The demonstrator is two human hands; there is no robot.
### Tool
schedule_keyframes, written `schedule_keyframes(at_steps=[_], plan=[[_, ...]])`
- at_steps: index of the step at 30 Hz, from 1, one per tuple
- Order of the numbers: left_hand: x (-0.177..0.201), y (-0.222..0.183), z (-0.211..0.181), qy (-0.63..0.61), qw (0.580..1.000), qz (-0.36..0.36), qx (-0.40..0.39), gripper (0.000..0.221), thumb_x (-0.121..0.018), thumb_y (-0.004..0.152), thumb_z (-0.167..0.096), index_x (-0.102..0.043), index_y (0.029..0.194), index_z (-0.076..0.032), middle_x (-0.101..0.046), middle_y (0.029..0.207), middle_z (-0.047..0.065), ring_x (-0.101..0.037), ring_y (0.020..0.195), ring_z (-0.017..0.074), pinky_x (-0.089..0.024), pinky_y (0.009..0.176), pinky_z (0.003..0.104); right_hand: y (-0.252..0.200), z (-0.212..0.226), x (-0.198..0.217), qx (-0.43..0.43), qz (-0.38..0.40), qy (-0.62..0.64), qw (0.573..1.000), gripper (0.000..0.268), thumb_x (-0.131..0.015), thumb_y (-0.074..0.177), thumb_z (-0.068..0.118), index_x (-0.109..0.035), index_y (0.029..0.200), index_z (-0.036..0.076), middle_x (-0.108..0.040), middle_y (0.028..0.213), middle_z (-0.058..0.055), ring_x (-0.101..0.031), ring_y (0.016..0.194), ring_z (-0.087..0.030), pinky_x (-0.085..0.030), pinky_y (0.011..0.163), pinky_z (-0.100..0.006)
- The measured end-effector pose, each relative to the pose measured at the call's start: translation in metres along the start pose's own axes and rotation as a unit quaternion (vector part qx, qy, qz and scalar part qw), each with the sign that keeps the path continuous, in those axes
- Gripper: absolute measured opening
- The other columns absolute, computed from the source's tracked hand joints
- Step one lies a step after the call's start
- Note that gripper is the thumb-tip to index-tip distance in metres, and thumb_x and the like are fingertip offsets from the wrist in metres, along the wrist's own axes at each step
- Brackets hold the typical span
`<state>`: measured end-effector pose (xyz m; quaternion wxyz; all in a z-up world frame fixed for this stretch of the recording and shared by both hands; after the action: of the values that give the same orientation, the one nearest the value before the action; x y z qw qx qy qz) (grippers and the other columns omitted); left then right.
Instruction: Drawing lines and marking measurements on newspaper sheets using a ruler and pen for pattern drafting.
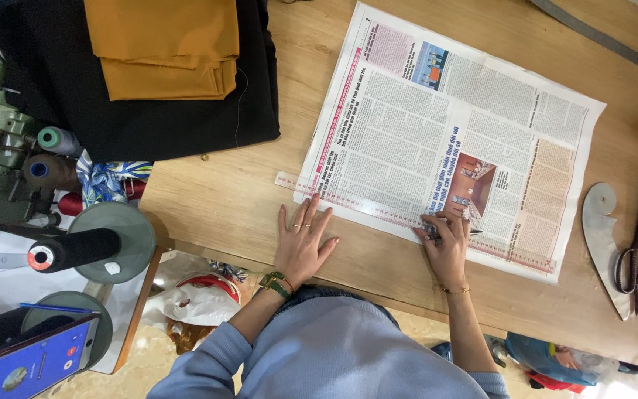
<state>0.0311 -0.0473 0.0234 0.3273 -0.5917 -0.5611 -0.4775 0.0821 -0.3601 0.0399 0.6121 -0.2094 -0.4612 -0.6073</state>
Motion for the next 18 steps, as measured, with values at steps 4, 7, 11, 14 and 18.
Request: schedule_keyframes(at_steps=[4,7,11,14,18], plan=[[0.0,0.0,0.0,0.007,1.0,0.013,0.0,0.059,-0.047,0.099,-0.056,-0.049,0.147,-0.022,-0.031,0.164,0.015,-0.038,0.145,0.0295,-0.018,0.115,0.07,0.001,0.005,0.001,0.002,-0.001,-0.003,1.0,0.032,-0.085,0.086,0.028,-0.075,0.115,0.02,-0.062,0.114,-0.007,-0.056,0.107,-0.029,-0.045,0.097,-0.043],[0.0,0.0,-0.001,0.011,1.0,0.012,-0.006,0.059,-0.048,0.099,-0.056,-0.049,0.147,-0.021,-0.029,0.165,0.016,-0.035,0.146,0.0306,-0.018,0.115,0.071,0.002,0.01,0.003,0.001,-0.005,-0.005,1.0,0.035,-0.085,0.085,0.03,-0.075,0.117,0.02,-0.062,0.115,-0.007,-0.056,0.107,-0.029,-0.045,0.098,-0.042],[-0.001,0.0,-0.001,0.01,0.999,0.033,-0.008,0.059,-0.045,0.099,-0.057,-0.05,0.145,-0.021,-0.028,0.166,0.014,-0.032,0.148,0.0312,-0.018,0.114,0.072,0.003,0.013,0.005,0.007,-0.013,-0.005,1.0,0.036,-0.086,0.084,0.032,-0.076,0.116,0.018,-0.062,0.115,-0.009,-0.056,0.105,-0.03,-0.045,0.097,-0.043],[-0.001,-0.001,-0.002,0.015,0.999,0.037,-0.017,0.058,-0.046,0.099,-0.055,-0.051,0.145,-0.019,-0.031,0.164,0.016,-0.032,0.149,0.0322,-0.018,0.114,0.072,0.003,0.011,0.005,0.006,-0.017,-0.011,1.0,0.036,-0.087,0.083,0.032,-0.076,0.116,0.019,-0.063,0.114,-0.008,-0.056,0.105,-0.029,-0.045,0.098,-0.043],[-0.003,-0.001,-0.003,0.008,0.999,0.045,-0.021,0.056,-0.048,0.1,-0.053,-0.053,0.144,-0.019,-0.034,0.163,0.015,-0.035,0.147,0.0316,-0.019,0.113,0.072,0.001,0.006,0.002,-0.001,-0.027,-0.013,1.0,0.037,-0.088,0.082,0.033,-0.077,0.115,0.021,-0.063,0.114,-0.006,-0.056,0.107,-0.028,-0.046,0.098,-0.041]])
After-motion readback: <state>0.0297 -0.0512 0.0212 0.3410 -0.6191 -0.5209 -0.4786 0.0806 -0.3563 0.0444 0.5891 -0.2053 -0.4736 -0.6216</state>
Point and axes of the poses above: each hand's wrist, its own y-axis towards the middle knuckle, its own x-axis out of the back of the hand, z = x × y, the point moved 6 cm from there along y, towards the middle knuckle
